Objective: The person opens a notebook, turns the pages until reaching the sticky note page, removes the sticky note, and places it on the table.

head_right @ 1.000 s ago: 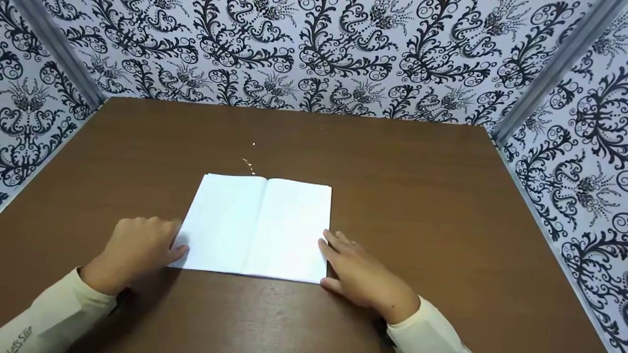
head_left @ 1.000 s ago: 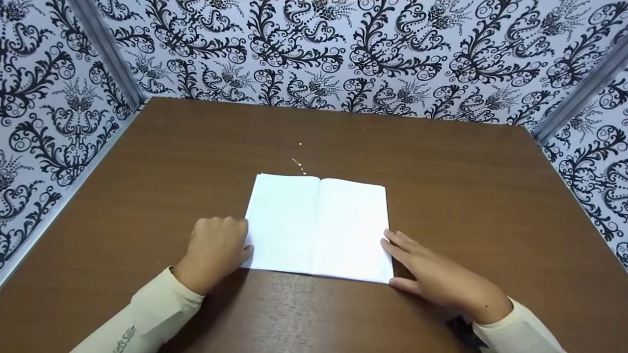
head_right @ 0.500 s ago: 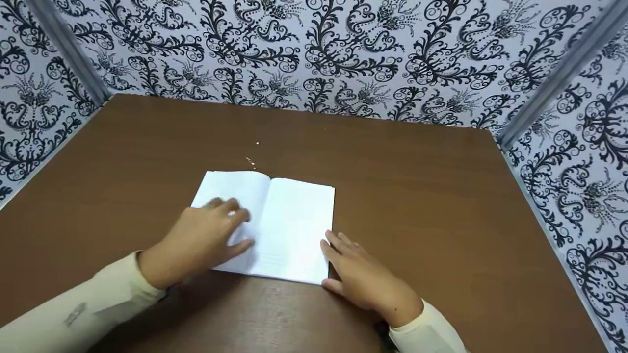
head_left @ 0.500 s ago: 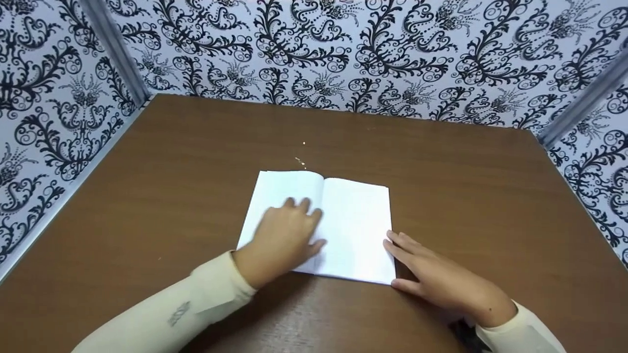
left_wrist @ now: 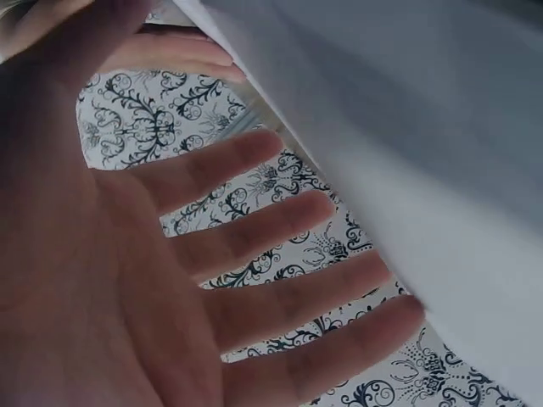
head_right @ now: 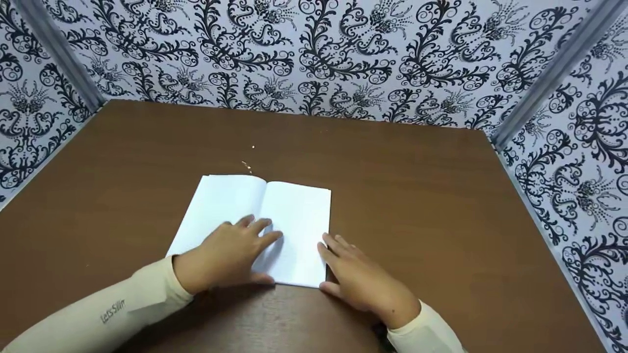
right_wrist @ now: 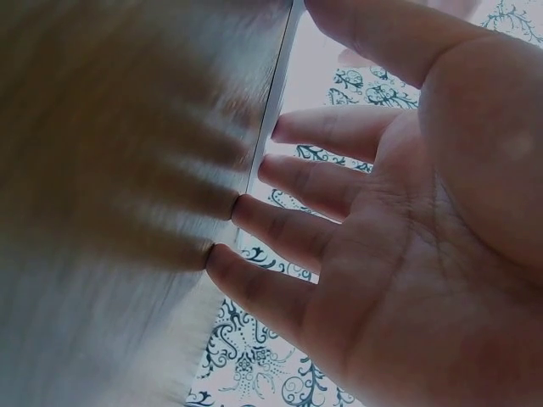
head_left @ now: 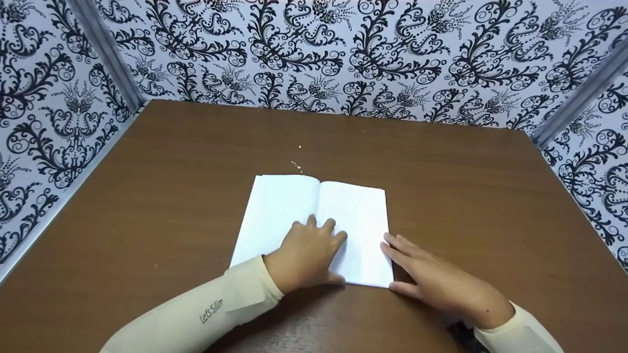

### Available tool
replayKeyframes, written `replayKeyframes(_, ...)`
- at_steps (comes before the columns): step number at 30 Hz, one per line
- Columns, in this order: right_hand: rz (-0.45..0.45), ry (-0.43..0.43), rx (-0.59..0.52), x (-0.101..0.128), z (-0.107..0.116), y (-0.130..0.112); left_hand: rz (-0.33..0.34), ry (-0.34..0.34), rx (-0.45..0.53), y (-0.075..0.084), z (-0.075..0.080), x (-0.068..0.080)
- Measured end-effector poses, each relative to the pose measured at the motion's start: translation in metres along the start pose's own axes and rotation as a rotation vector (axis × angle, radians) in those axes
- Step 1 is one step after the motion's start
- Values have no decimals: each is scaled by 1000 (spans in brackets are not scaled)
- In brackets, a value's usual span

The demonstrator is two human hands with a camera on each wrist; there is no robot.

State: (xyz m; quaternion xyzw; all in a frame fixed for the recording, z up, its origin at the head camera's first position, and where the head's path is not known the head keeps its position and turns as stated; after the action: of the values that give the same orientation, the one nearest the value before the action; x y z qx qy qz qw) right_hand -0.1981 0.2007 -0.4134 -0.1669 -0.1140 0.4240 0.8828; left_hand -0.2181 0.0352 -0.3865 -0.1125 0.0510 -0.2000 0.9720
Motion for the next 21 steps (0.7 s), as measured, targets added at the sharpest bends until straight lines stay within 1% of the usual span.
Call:
replayKeyframes(2, -3, -4, -6, 0, 0, 0, -3, -29, 1, 0, -4, 1)
replayKeyframes(4, -3, -10, -8, 0, -1, 0, -6, -44, -6, 0, -7, 2)
replayKeyframes(7, -12, -22, -19, 1, -2, 1, -13, -49, 1, 0, -9, 3)
replayKeyframes(13, -31, -36, -31, 1, -4, 3, -31, -64, 49, -2, -11, 2)
replayKeyframes(21, -33, -36, -21, 0, -3, 4, -41, -119, 66, -4, -15, -1)
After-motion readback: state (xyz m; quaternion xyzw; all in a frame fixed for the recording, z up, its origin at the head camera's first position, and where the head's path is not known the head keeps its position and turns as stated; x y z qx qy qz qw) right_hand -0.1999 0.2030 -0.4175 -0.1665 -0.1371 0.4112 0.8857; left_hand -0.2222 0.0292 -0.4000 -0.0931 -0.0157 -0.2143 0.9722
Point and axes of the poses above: each hand's wrist, its own x-axis away from the middle knuckle, its own z-axis out of the back of the hand, y = z × x, the point moved 8 cm from there along -x, towards the middle knuckle, and after that the axes turned 15 degrees about z, right-handed, at the moved point
